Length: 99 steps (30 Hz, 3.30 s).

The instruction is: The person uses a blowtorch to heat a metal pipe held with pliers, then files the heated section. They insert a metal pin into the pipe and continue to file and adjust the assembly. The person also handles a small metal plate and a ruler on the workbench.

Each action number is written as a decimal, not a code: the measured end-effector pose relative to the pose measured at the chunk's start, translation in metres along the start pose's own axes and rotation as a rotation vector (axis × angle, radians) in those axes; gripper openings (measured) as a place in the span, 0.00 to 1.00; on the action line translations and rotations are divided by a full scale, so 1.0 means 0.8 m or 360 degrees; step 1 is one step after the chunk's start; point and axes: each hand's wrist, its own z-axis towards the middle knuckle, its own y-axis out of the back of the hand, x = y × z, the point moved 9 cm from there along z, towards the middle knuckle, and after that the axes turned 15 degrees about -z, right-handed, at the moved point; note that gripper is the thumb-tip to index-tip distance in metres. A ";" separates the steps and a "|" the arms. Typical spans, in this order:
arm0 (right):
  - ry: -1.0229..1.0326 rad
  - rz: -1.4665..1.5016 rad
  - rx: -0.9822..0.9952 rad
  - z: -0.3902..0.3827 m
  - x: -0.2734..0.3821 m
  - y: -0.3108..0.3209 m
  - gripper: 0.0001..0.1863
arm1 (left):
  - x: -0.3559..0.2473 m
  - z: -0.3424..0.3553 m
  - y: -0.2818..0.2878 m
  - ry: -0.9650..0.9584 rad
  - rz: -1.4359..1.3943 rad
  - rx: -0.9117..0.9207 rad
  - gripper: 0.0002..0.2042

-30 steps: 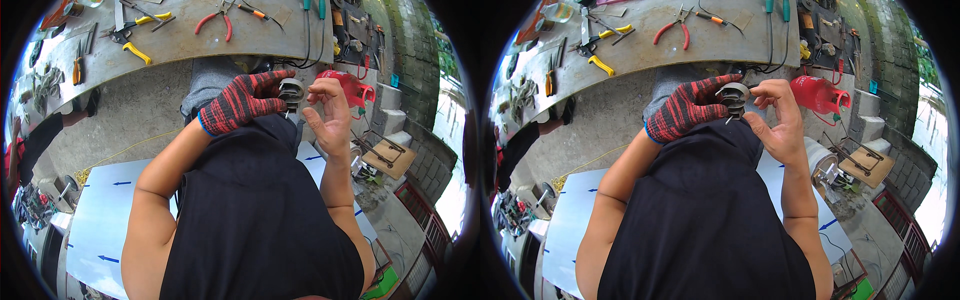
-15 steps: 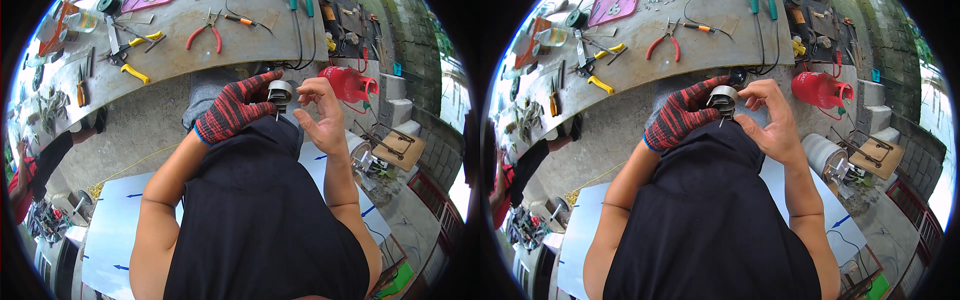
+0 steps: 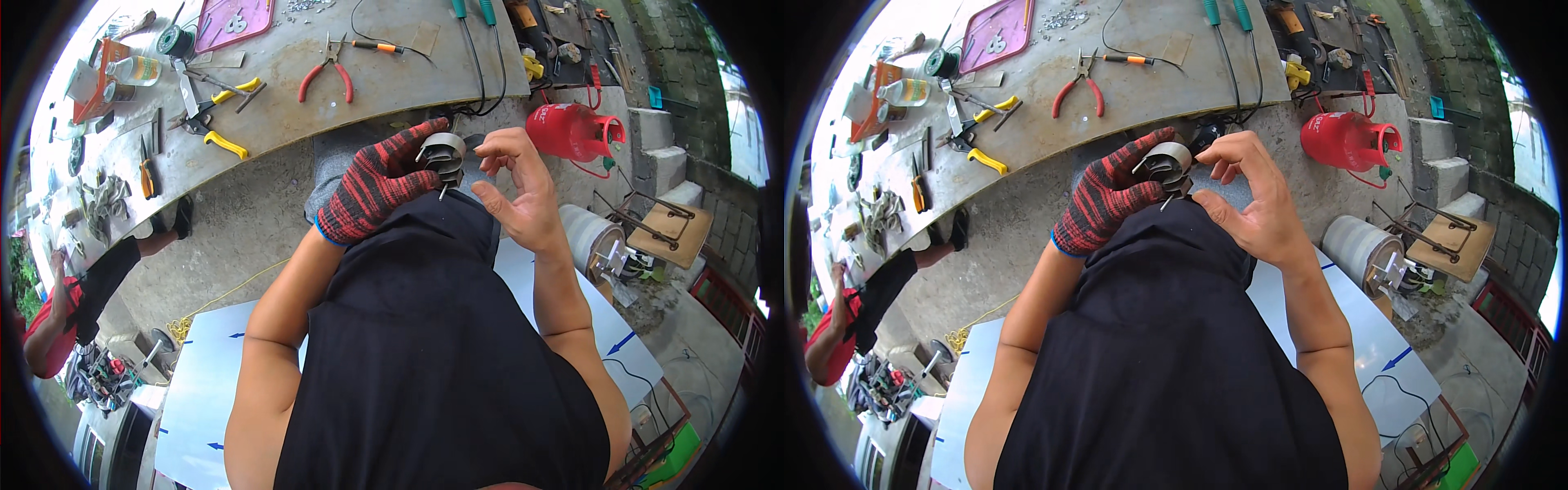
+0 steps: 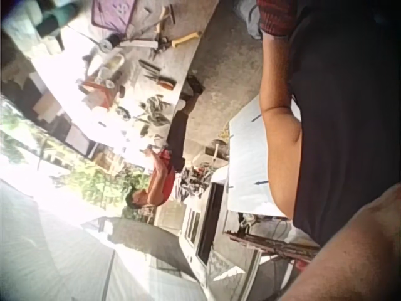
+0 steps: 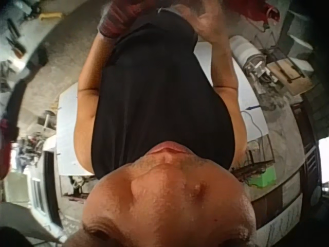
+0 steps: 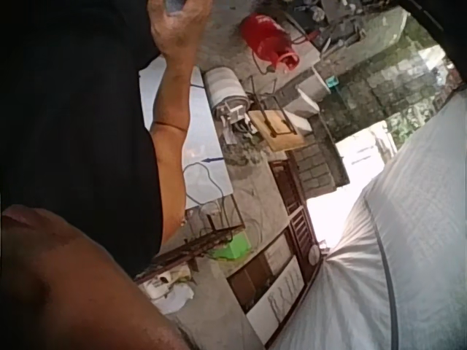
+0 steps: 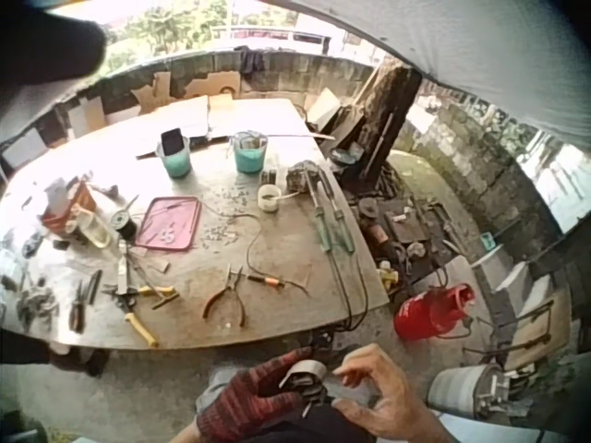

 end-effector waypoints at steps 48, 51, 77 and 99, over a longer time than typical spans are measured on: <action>-0.0313 -0.0382 -0.0533 0.276 -0.186 -0.010 0.19 | -0.214 -0.049 0.139 -0.1117 0.0716 -0.0962 0.33; -0.0593 -0.0218 -0.0537 0.338 -0.239 -0.032 0.25 | -0.230 -0.058 0.143 -0.1161 0.0663 -0.1007 0.32; -0.0526 -0.0091 -0.0635 0.400 -0.224 -0.021 0.11 | -0.290 -0.072 0.131 -0.1342 0.0830 -0.1147 0.32; 0.0507 0.0417 -0.0546 0.143 0.158 0.052 0.09 | -0.280 -0.094 0.018 -0.1635 0.0952 -0.1015 0.29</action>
